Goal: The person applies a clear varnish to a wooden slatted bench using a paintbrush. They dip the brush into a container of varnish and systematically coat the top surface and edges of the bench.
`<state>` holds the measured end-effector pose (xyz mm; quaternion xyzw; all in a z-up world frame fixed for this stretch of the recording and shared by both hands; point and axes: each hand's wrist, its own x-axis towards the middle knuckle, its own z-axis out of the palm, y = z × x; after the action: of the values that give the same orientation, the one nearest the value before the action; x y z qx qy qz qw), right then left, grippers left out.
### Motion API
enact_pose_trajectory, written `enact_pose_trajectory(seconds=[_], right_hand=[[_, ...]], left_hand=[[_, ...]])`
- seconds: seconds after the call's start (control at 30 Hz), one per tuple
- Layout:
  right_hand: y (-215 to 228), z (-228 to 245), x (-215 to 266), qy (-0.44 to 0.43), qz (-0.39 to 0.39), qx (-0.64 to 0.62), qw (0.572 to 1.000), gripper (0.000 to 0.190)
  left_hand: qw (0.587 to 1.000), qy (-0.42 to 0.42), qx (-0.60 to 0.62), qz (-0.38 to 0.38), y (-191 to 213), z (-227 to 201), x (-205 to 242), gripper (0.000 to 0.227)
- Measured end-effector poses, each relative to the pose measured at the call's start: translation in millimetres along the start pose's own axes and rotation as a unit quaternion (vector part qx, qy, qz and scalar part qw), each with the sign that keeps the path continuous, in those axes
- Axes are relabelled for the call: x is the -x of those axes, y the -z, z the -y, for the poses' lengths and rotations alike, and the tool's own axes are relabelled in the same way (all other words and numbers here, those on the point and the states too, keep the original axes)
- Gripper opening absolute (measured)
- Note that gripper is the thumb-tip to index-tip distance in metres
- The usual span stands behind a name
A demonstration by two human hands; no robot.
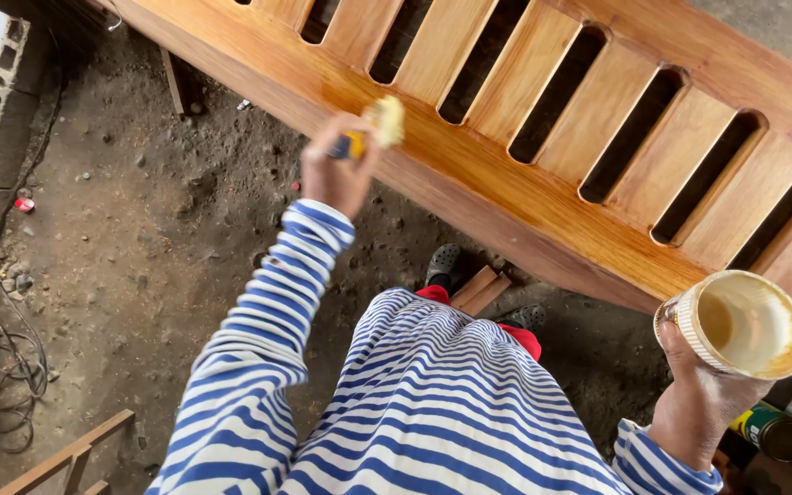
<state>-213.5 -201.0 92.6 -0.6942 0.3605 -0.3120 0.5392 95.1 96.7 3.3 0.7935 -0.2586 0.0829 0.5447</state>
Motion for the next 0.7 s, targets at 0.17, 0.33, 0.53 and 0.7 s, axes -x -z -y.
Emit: enact_pose_trajectory(seconds=[0.17,0.33,0.53,0.7], right_hand=[[1,3,0,-0.037,-0.043,-0.021,0.998,0.069],[21,-8,1,-0.011,-0.056,-0.013,0.998,0.071],[44,-9,0,-0.017,-0.079,0.013,0.997,0.068],[70,-3,-8,-0.018,-0.079,-0.022,0.996,0.074]], left_hand=[[0.976,0.002,-0.215,-0.027,27,12,-15,0.024],[0.978,0.005,-0.2,0.056,-33,-44,18,0.008],[0.941,0.129,0.211,0.232,-151,-109,87,0.02],[0.917,-0.032,0.183,0.354,-220,-166,99,0.021]])
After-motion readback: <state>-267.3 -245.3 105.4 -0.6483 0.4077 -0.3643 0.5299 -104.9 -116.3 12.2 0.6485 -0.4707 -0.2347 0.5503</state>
